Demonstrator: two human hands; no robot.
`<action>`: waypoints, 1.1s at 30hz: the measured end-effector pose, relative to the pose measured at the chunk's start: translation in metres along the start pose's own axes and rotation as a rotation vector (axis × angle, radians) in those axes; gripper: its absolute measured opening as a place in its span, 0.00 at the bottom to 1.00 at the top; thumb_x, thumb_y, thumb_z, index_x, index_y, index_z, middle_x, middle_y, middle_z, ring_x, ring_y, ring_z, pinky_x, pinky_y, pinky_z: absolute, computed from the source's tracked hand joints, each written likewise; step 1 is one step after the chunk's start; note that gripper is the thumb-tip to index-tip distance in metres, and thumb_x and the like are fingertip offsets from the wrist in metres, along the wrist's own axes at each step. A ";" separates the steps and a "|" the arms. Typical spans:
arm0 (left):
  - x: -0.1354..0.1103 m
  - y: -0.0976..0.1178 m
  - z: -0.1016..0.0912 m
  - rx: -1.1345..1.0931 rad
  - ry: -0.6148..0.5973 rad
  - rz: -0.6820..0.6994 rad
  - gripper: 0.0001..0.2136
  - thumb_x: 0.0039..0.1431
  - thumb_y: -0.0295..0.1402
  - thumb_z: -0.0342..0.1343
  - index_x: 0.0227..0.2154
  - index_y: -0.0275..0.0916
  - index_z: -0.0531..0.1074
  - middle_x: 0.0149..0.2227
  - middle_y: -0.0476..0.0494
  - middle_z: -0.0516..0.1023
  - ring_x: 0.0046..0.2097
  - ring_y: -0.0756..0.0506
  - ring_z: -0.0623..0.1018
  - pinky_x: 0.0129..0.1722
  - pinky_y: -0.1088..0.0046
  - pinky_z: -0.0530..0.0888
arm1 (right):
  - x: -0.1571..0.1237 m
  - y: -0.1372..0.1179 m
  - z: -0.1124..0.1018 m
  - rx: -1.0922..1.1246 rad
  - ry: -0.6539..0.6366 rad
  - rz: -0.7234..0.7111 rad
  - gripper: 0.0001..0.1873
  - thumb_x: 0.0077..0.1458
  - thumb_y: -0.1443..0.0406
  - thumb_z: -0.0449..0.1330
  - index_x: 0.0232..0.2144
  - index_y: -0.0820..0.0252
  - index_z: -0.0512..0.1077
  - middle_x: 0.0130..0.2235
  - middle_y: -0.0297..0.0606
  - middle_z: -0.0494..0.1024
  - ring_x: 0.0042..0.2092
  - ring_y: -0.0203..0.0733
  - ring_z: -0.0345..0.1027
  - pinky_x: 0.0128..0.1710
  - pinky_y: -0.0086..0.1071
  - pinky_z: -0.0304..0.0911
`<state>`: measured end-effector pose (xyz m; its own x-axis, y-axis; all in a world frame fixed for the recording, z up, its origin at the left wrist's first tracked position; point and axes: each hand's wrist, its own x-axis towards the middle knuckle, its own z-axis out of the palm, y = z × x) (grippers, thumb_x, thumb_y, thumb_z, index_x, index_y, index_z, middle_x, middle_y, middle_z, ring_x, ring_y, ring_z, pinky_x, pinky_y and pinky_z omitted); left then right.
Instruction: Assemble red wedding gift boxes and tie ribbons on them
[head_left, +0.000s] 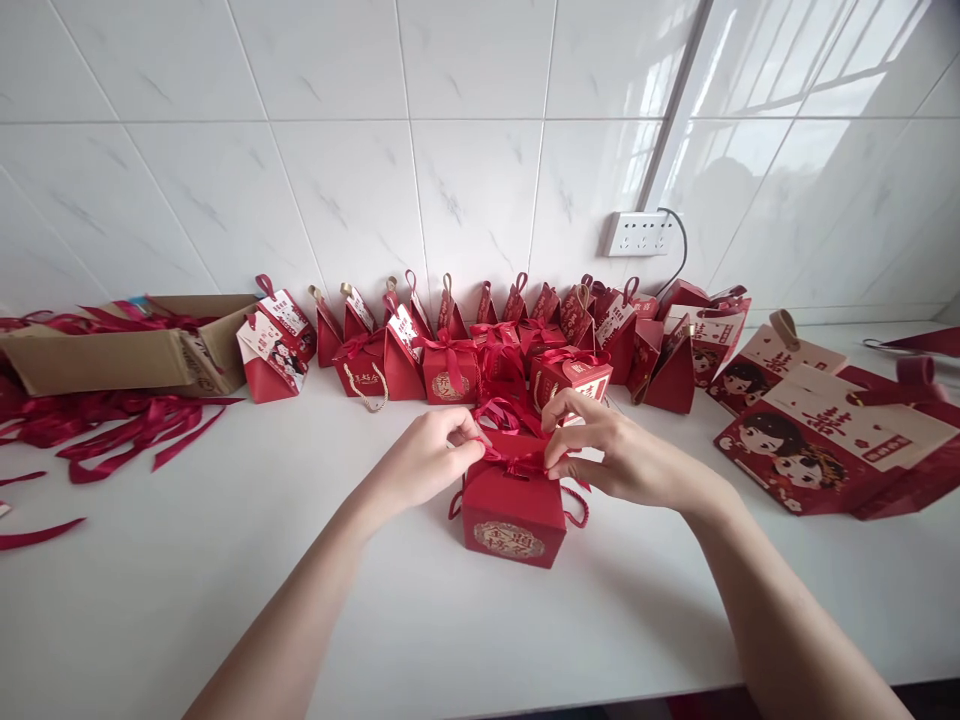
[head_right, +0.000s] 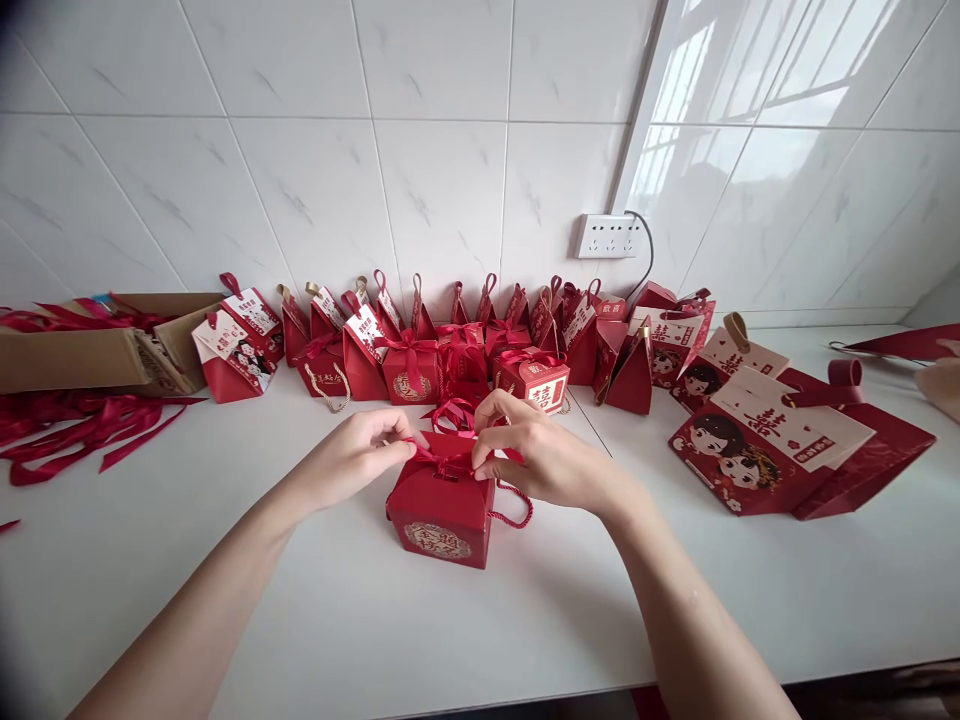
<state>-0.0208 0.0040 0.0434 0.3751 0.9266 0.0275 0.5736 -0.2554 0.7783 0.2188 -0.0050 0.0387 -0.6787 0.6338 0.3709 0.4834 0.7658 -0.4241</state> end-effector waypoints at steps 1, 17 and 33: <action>0.000 -0.001 -0.001 0.001 0.000 0.012 0.06 0.53 0.34 0.51 0.23 0.39 0.65 0.28 0.51 0.70 0.31 0.49 0.69 0.30 0.73 0.62 | -0.001 0.000 -0.001 0.003 -0.017 0.001 0.09 0.59 0.68 0.55 0.31 0.59 0.75 0.41 0.42 0.65 0.38 0.36 0.65 0.38 0.31 0.64; 0.000 -0.002 -0.001 0.049 -0.117 0.118 0.06 0.51 0.32 0.51 0.22 0.39 0.61 0.33 0.49 0.70 0.33 0.48 0.69 0.34 0.72 0.63 | 0.005 -0.014 0.004 0.187 -0.243 0.535 0.28 0.51 0.44 0.56 0.17 0.60 0.59 0.18 0.29 0.57 0.21 0.29 0.46 0.19 0.28 0.42; 0.006 -0.007 -0.002 -0.060 -0.087 0.124 0.09 0.54 0.36 0.50 0.22 0.39 0.65 0.46 0.43 0.74 0.47 0.40 0.72 0.47 0.65 0.66 | 0.006 -0.017 0.006 0.212 -0.190 0.424 0.07 0.55 0.63 0.55 0.28 0.60 0.65 0.23 0.30 0.66 0.24 0.31 0.55 0.23 0.25 0.51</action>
<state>-0.0238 0.0118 0.0393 0.5037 0.8608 0.0732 0.4750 -0.3468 0.8088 0.2031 -0.0146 0.0434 -0.5457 0.8378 -0.0185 0.6286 0.3946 -0.6702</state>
